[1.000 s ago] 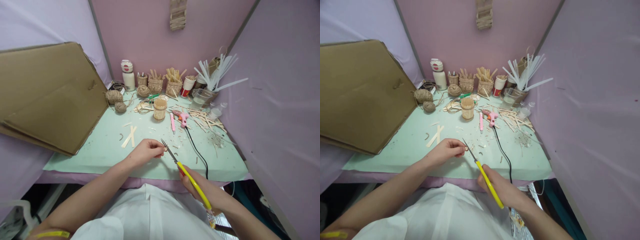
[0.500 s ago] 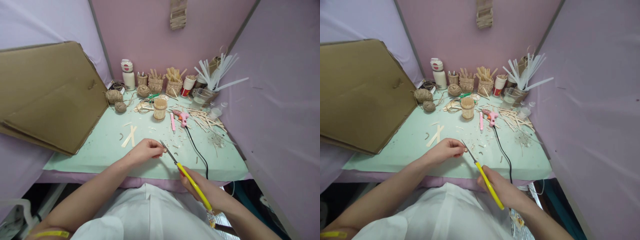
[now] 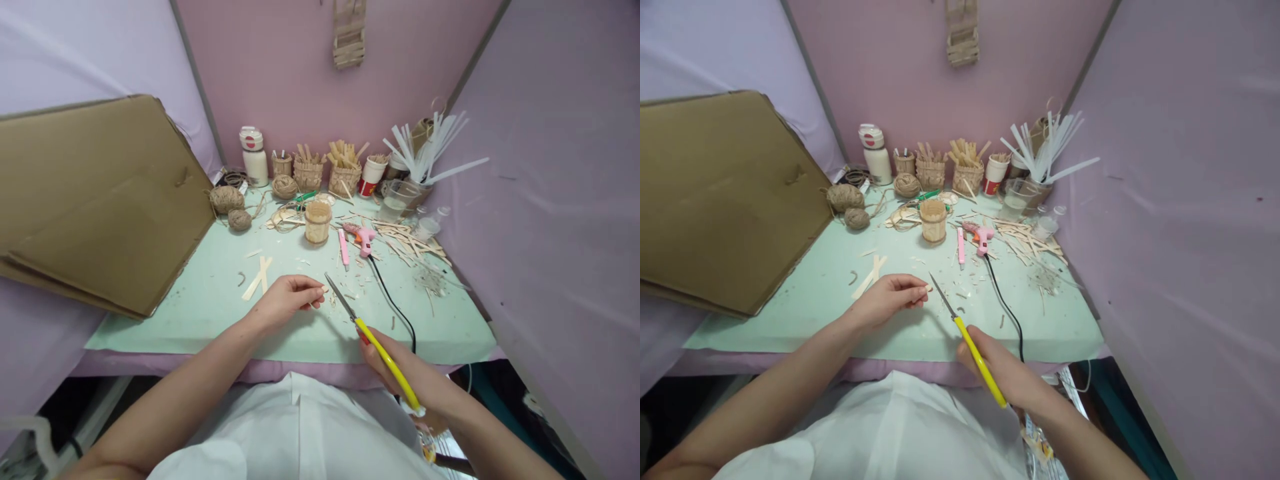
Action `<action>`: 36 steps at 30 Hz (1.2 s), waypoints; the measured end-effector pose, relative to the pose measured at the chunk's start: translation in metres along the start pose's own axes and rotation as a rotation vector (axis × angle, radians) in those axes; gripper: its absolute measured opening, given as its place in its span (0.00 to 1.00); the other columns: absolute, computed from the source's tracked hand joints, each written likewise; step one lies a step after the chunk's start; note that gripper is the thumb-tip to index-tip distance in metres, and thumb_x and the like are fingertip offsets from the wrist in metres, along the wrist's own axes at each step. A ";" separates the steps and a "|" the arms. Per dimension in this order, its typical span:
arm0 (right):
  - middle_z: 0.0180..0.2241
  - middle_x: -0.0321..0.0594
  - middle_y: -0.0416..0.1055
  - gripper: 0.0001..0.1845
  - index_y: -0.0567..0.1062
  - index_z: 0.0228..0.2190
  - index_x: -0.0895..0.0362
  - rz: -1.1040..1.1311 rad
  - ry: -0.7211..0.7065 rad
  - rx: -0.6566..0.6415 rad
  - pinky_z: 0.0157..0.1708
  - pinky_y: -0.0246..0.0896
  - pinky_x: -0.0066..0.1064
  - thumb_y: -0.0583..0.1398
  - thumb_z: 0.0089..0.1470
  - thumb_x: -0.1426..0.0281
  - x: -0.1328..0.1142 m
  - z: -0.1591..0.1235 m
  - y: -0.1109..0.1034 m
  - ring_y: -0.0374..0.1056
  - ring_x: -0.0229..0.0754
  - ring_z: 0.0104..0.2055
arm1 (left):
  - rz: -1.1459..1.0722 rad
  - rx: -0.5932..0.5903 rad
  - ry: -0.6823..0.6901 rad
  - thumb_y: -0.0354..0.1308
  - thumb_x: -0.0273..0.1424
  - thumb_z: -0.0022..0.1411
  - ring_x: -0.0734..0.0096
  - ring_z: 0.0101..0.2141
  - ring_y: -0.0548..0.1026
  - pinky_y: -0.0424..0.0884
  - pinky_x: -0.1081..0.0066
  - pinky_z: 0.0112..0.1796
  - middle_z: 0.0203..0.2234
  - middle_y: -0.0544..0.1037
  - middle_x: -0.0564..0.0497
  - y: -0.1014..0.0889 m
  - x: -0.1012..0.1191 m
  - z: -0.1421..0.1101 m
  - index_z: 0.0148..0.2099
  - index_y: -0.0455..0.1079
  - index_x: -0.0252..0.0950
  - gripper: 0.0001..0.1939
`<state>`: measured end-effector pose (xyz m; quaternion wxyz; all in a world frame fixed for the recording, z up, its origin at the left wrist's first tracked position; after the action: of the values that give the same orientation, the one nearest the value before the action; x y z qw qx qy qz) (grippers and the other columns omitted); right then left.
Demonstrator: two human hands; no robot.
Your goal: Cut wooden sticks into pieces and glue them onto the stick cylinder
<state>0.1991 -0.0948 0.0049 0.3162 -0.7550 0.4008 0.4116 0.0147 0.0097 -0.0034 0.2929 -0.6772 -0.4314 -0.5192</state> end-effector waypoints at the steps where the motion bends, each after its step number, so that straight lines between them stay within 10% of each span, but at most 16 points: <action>1: 0.21 0.30 0.51 0.20 0.61 0.29 0.56 -0.010 -0.001 0.007 0.20 0.46 0.25 0.44 0.59 0.54 0.000 0.001 0.000 0.45 0.33 0.22 | -0.034 0.024 0.000 0.63 0.39 0.47 0.76 0.27 0.70 0.64 0.74 0.31 0.26 0.75 0.50 -0.001 0.000 0.002 0.34 0.73 0.32 0.16; 13: 0.20 0.30 0.53 0.22 0.58 0.26 0.55 -0.181 -0.084 0.216 0.19 0.48 0.26 0.46 0.56 0.49 -0.015 0.013 -0.004 0.47 0.33 0.21 | -0.179 0.168 0.050 0.67 0.37 0.43 0.74 0.29 0.74 0.71 0.71 0.36 0.28 0.76 0.50 -0.001 0.006 0.018 0.33 0.71 0.32 0.17; 36: 0.21 0.28 0.52 0.21 0.60 0.30 0.55 -0.117 -0.162 0.170 0.20 0.45 0.25 0.47 0.56 0.50 -0.016 0.027 -0.009 0.47 0.32 0.21 | -0.079 0.168 0.114 0.63 0.39 0.47 0.74 0.30 0.73 0.69 0.74 0.33 0.26 0.75 0.51 0.003 0.014 0.011 0.33 0.70 0.33 0.15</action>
<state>0.1911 -0.0631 0.0073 0.4340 -0.7117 0.3627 0.4166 0.0237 0.0220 0.0072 0.3519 -0.6020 -0.4824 -0.5301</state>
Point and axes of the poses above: each hand's wrist, its own z-axis towards the middle knuckle, its own y-axis out of the palm, x = y × z, the point moved 3 cm from there along z, towards the middle knuckle
